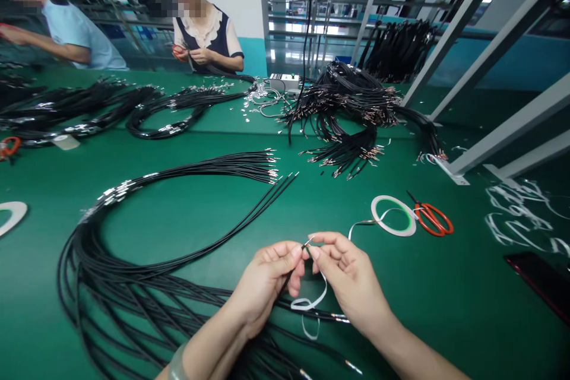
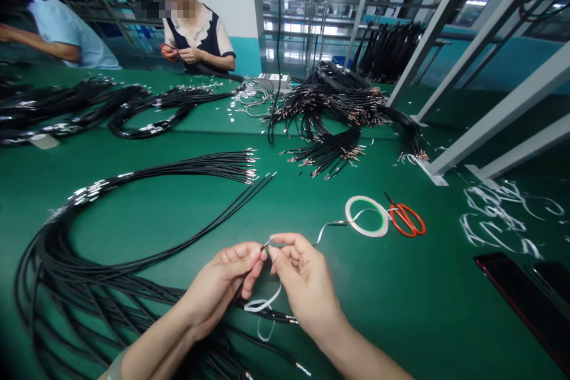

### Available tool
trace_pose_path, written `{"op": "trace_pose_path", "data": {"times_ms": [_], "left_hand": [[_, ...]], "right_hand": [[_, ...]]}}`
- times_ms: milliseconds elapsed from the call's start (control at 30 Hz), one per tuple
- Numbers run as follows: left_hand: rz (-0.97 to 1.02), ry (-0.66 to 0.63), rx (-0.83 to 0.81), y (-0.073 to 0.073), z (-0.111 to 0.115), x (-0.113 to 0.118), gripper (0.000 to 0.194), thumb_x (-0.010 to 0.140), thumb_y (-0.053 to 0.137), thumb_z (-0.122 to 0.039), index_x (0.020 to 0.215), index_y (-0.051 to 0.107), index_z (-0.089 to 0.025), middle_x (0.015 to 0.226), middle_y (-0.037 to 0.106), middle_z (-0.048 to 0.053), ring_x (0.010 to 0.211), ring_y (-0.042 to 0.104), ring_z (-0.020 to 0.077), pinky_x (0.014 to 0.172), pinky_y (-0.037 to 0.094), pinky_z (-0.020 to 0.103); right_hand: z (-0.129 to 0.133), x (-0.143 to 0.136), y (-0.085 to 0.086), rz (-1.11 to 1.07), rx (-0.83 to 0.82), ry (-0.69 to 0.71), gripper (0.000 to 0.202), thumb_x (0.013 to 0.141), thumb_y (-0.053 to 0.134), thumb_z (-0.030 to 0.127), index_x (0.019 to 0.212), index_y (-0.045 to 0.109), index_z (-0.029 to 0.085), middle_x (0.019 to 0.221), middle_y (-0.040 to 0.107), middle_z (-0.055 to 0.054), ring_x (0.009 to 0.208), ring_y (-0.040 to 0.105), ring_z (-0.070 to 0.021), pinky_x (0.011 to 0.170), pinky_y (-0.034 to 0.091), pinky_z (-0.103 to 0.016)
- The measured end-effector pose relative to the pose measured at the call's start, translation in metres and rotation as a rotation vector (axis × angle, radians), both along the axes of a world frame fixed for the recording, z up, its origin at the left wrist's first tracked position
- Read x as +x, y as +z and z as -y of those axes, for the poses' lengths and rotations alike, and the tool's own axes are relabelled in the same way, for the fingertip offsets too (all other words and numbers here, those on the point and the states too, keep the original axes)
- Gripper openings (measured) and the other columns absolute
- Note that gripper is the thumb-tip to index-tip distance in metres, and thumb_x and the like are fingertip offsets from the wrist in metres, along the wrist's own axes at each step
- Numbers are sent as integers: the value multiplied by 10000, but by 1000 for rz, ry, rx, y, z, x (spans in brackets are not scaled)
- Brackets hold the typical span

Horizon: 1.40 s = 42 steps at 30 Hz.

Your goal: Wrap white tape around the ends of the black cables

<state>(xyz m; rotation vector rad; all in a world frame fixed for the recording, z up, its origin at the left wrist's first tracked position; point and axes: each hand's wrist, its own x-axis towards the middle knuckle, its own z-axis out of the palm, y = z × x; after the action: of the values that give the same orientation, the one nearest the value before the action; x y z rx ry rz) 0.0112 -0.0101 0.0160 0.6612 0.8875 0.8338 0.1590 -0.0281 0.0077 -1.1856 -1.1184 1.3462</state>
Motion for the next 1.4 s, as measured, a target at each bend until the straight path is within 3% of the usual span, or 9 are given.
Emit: {"op": "trace_pose_path", "data": {"times_ms": [133,333,533,767,933,1133,1233,1400], "left_hand": [[-3,6,-3,0,0,0,183,791,636,-247,668,621,-112,540,523,-23,411,407,44,406,347,147],[-65,62,37,1,1,4,263,783,646,-289,596,590,-113,527,532,-13,426,428,50,440,361,152],[-19,11,45,0,2,2,283,833,582,-273,598,579,-117,525,514,-13,428,410,52,429,348,151],[102,-45,-120,4,0,-2,118,768,641,-173,670,617,-113,491,452,-48,386,310,26,355,252,128],[202,-116,-219,5,1,-4,113,768,651,-181,685,605,-119,503,435,-55,374,279,10,348,201,119],[159,-92,-102,5,-1,-3,150,790,650,-250,710,614,-128,493,450,-56,367,308,18,362,259,131],[74,-48,-33,5,-2,-3,197,772,675,-298,698,633,-120,536,513,-36,398,387,28,405,325,143],[-160,-85,113,3,-2,-2,240,755,687,-346,765,677,-106,627,638,26,496,540,79,520,434,186]], "right_hand": [[0,-2,-3,8,14,-5,135,847,610,272,925,676,183,781,678,-20,689,592,-130,662,477,-248],[1,-4,-4,8,37,-19,127,842,615,276,888,672,172,705,652,-9,641,577,-136,622,469,-257],[0,-5,-3,-6,13,-21,125,844,616,277,840,669,163,652,627,6,608,547,-118,593,446,-237],[-4,-2,-2,-5,25,7,142,834,626,296,814,680,165,704,662,-12,631,563,-130,612,445,-252],[-6,0,1,-60,-9,47,159,817,642,325,787,673,172,731,671,-19,693,589,-156,671,448,-275],[-7,-4,-8,-282,-252,38,230,791,658,397,799,648,167,614,564,27,504,438,-93,489,312,-215],[-9,1,-9,-175,-165,-13,246,800,648,410,853,651,171,644,592,19,521,428,-97,499,291,-220],[-13,13,-6,-42,-88,-132,232,845,596,392,885,619,165,648,613,12,481,376,-91,487,277,-226]]}}
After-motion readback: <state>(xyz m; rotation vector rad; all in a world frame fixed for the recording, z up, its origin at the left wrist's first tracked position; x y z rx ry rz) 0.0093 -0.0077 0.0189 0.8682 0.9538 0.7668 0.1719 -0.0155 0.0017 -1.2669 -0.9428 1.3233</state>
